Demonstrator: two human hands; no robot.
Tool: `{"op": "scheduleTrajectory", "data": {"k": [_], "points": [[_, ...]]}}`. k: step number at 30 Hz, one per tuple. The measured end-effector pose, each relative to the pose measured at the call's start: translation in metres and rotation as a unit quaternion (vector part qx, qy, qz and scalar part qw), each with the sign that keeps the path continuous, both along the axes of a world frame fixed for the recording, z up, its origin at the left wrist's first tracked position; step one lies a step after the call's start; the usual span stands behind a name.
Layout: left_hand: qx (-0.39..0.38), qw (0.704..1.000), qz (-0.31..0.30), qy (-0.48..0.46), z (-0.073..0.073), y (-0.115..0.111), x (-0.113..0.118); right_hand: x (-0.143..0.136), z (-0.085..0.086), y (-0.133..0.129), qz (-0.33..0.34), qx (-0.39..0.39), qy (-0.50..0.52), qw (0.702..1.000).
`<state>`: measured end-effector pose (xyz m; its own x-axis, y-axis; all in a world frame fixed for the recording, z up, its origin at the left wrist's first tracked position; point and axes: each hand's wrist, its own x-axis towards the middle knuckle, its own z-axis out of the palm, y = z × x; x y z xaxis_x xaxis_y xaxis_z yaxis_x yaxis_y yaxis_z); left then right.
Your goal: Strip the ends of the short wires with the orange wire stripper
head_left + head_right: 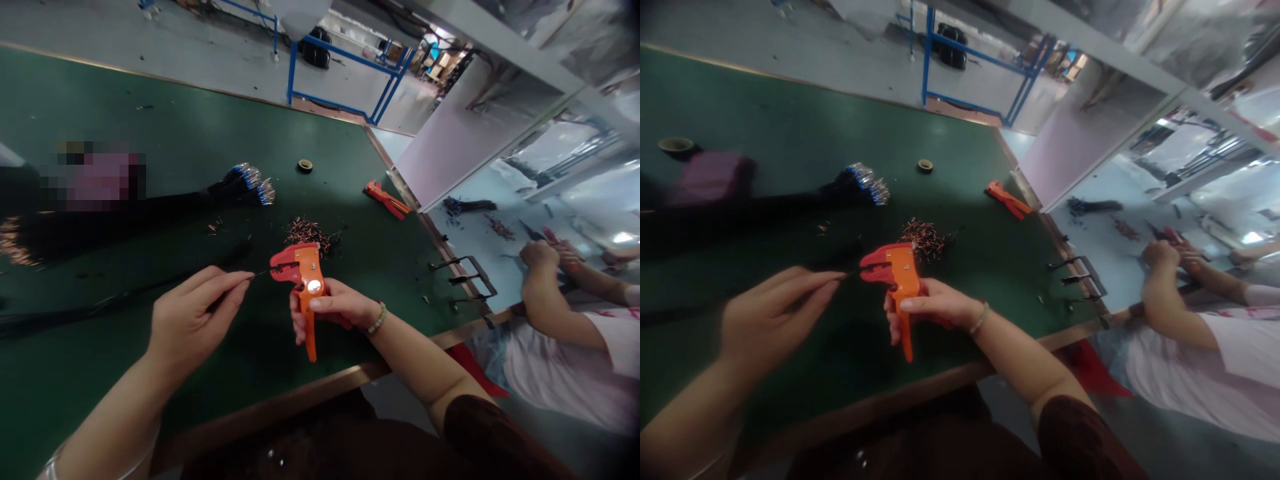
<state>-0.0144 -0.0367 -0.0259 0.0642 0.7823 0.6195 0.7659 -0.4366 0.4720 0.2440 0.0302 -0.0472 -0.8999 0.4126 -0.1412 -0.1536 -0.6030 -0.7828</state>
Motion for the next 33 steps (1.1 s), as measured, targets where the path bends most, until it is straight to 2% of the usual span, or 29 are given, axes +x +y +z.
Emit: {"op": "scheduleTrajectory", "data": {"k": [7, 17, 23, 28, 33], "points": [[0.039, 0.998, -0.022, 0.038, -0.0077, -0.0002, 0.0002, -0.0017, -0.0031, -0.0006, 0.021, 0.022, -0.038, 0.999], [0.08, 0.993, -0.032, 0.087, -0.0066, -0.0019, 0.0, -0.0021, -0.0008, -0.002, 0.019, 0.035, -0.038, 0.998], [0.097, 0.989, -0.024, 0.109, -0.0068, -0.0052, 0.0009, -0.0018, -0.002, -0.0021, 0.019, 0.034, -0.04, 0.998], [0.105, 0.989, 0.007, 0.105, -0.0074, -0.0079, 0.0029, -0.0026, -0.0009, -0.0023, 0.023, 0.038, -0.043, 0.998], [0.106, 0.985, -0.002, 0.134, -0.0061, -0.0072, 0.0048, -0.0031, -0.0027, -0.002, 0.026, 0.052, -0.054, 0.997]]}}
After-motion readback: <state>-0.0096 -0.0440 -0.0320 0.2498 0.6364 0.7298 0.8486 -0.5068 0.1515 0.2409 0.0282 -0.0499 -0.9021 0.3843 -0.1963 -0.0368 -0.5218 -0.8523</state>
